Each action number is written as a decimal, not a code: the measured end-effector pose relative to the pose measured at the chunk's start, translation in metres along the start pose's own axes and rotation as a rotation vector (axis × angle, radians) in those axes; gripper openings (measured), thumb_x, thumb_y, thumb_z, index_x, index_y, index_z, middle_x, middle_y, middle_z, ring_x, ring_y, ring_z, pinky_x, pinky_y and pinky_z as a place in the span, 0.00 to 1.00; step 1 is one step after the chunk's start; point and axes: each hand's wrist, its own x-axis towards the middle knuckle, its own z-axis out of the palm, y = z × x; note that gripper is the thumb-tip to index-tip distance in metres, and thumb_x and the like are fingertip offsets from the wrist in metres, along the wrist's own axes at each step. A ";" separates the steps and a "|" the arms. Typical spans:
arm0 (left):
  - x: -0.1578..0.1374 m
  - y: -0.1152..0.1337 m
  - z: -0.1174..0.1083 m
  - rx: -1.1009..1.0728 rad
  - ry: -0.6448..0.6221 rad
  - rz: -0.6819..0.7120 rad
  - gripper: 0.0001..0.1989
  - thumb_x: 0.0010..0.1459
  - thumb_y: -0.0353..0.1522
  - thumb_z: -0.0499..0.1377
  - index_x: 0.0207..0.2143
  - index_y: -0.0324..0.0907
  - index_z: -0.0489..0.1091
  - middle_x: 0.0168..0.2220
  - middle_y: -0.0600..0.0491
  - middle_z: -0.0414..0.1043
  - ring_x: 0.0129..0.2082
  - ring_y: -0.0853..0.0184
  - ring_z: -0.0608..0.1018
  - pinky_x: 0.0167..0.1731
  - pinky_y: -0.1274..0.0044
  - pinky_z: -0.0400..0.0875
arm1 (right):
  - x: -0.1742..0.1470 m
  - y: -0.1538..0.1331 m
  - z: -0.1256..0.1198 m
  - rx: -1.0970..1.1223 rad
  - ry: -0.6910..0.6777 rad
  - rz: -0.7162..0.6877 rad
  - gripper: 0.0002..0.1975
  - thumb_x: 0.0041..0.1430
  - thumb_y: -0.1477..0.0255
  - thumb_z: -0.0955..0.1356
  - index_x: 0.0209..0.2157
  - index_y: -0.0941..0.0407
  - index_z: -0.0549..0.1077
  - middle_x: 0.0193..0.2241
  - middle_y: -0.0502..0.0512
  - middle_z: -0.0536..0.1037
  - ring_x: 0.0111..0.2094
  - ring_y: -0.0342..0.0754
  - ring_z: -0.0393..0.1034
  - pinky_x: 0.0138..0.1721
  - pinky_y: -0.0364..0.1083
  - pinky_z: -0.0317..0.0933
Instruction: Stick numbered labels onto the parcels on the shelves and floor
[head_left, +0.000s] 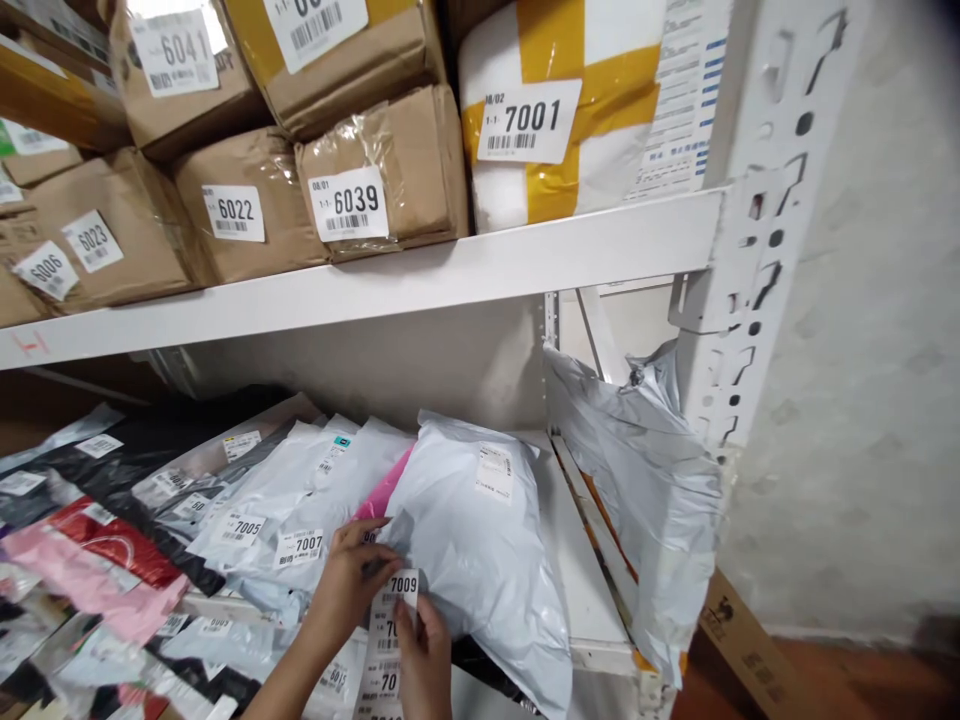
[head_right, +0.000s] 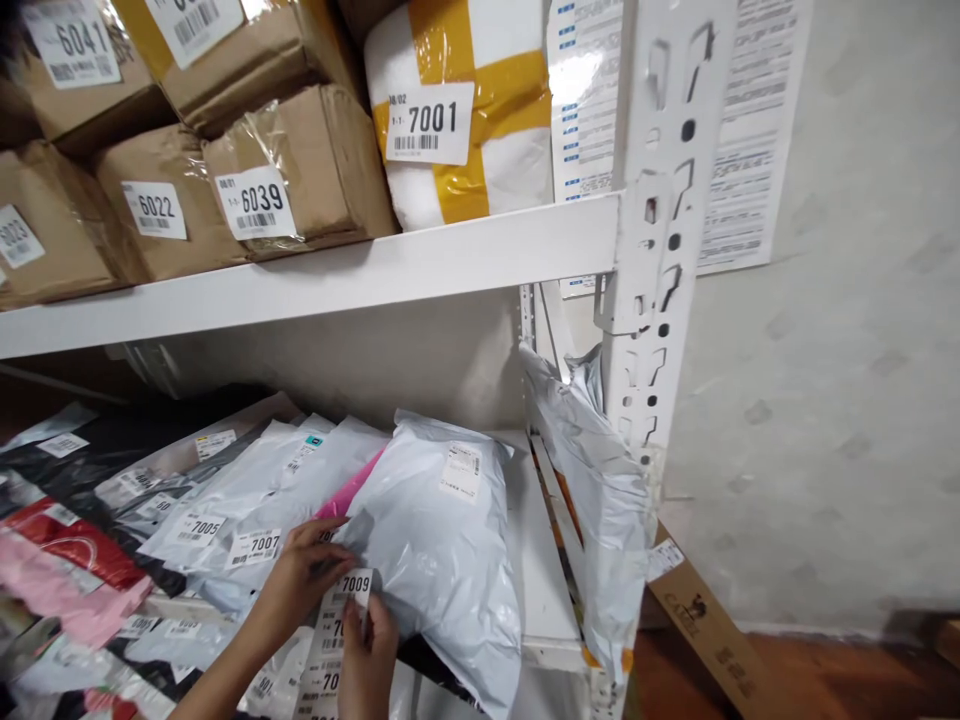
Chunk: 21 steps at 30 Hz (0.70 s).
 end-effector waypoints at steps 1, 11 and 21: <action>0.000 0.000 -0.001 -0.005 -0.004 -0.001 0.07 0.51 0.38 0.61 0.29 0.49 0.79 0.52 0.48 0.70 0.53 0.51 0.66 0.56 0.55 0.60 | -0.002 0.001 0.002 0.005 0.028 -0.010 0.25 0.48 0.51 0.68 0.36 0.58 0.78 0.35 0.58 0.81 0.39 0.55 0.74 0.43 0.48 0.66; -0.001 0.009 -0.005 0.015 -0.022 0.022 0.06 0.50 0.38 0.62 0.26 0.49 0.78 0.53 0.49 0.69 0.54 0.51 0.64 0.55 0.56 0.60 | 0.003 0.005 0.009 -0.025 0.190 -0.038 0.28 0.45 0.46 0.67 0.32 0.58 0.77 0.31 0.59 0.81 0.35 0.55 0.74 0.39 0.48 0.66; -0.002 0.020 0.002 0.186 0.203 0.032 0.07 0.53 0.33 0.60 0.26 0.44 0.78 0.44 0.46 0.73 0.48 0.53 0.68 0.50 0.62 0.66 | 0.001 0.009 0.002 -0.115 0.105 -0.020 0.31 0.42 0.43 0.66 0.26 0.58 0.78 0.25 0.59 0.81 0.30 0.56 0.74 0.34 0.49 0.67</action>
